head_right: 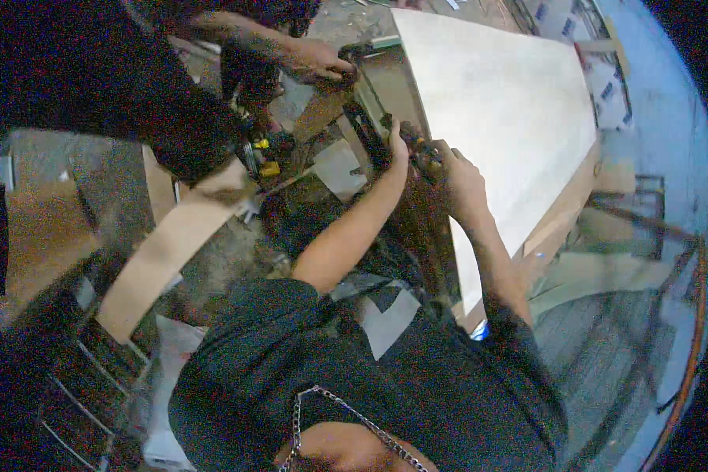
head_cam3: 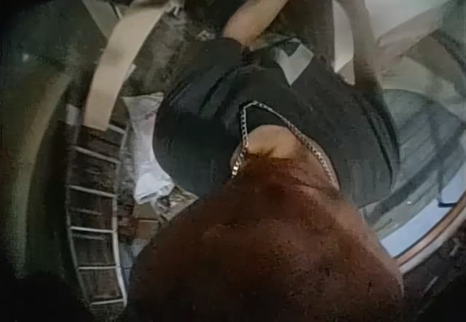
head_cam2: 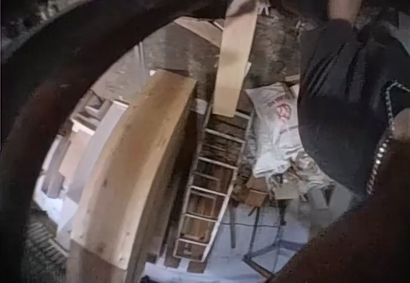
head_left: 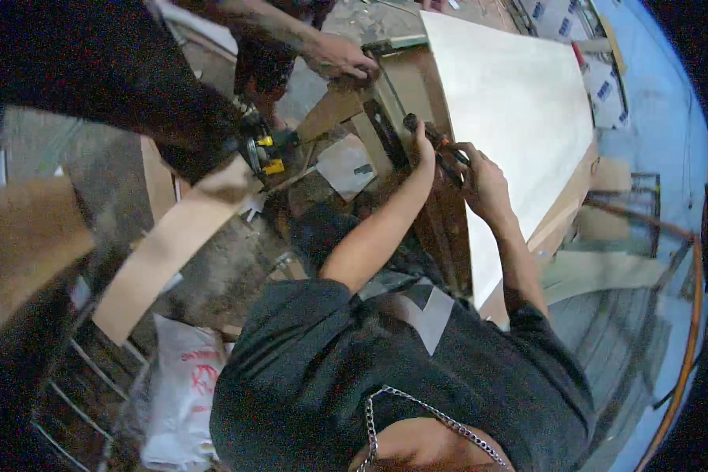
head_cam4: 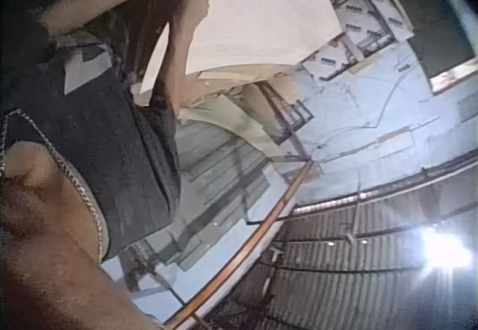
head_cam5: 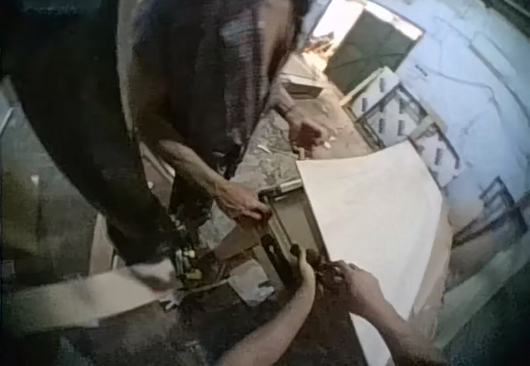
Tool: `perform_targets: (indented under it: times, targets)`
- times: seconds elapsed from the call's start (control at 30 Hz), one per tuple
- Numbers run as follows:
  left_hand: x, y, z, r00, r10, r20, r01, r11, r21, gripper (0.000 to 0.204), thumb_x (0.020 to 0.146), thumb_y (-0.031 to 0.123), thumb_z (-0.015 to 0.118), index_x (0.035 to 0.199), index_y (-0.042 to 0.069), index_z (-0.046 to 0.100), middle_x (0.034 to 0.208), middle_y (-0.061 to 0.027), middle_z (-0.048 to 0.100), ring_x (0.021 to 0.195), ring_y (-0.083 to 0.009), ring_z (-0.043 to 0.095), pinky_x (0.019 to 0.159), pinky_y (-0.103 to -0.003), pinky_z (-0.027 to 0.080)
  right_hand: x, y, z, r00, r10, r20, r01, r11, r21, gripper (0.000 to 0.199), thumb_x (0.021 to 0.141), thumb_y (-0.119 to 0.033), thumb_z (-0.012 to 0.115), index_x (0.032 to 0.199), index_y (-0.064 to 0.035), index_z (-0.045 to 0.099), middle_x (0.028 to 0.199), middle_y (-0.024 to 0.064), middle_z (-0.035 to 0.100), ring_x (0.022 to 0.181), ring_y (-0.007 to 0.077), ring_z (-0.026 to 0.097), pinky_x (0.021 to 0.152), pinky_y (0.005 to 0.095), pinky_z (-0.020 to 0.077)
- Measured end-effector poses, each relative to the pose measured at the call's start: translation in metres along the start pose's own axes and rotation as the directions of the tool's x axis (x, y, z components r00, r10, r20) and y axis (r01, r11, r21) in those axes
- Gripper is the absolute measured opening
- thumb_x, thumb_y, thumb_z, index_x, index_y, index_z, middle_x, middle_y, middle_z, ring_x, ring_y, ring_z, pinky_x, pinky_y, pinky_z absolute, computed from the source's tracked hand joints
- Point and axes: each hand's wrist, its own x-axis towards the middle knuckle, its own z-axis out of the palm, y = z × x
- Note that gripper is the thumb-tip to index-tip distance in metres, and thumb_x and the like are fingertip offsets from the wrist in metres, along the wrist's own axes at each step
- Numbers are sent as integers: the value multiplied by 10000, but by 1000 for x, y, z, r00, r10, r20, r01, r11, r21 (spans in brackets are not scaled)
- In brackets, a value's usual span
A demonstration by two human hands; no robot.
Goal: The person holds and stabilizes a curved wood panel while another person uses a hand plane on the edge, and later uses pliers to pull a nail from the wood.
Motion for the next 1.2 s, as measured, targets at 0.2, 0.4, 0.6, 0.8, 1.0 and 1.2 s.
perform_targets:
  times: [0.2,0.4,0.6,0.8,1.0,1.2]
  targets:
    - [-63,-9,-44,921,-334,-202,382,876,294,565,930,698,524,965,136,549,856,18,601,670,-103,503,549,-301,431,-50,21,-5,990,111,93,-118,991,71,334,887,-146,658,1220,-171,665,1054,195,694,930,405,666,786,468,527]
    - [-110,42,-21,357,-388,849,-88,891,445,432,922,476,636,1134,107,560,1123,-52,604,952,-178,584,764,-326,522,-72,54,2,969,246,31,-248,964,93,299,845,-218,667,1117,-95,686,997,230,694,945,422,665,821,488,537]
    - [-107,93,89,-8,-850,527,-993,67,93,313,955,194,522,1240,116,624,1331,-125,590,1192,-337,582,997,-394,502,-82,53,34,924,338,-176,-273,909,315,290,779,-110,689,1063,-56,675,978,238,690,924,449,660,817,505,544]
    - [-111,82,66,-61,-787,613,-995,98,27,365,949,130,471,1278,9,572,1393,-153,549,1258,-340,554,1067,-384,462,-93,20,64,797,459,-393,-123,760,638,334,727,-107,641,1011,69,644,921,291,683,865,406,706,789,461,560]
    - [-108,85,49,128,-965,227,-990,-111,84,344,961,163,452,1264,97,601,1260,-175,643,1105,-353,651,932,-414,523,-86,-34,126,704,678,-213,-263,527,808,340,764,-183,677,996,58,615,993,317,660,960,472,646,834,519,518]
    - [-77,102,69,522,-805,-283,-823,-389,-413,497,961,480,425,1356,216,569,1197,-228,676,1142,-365,641,1040,-563,435,-84,-64,126,864,473,-172,-9,356,934,406,869,-127,678,1234,18,575,1038,210,666,775,285,666,727,414,536]
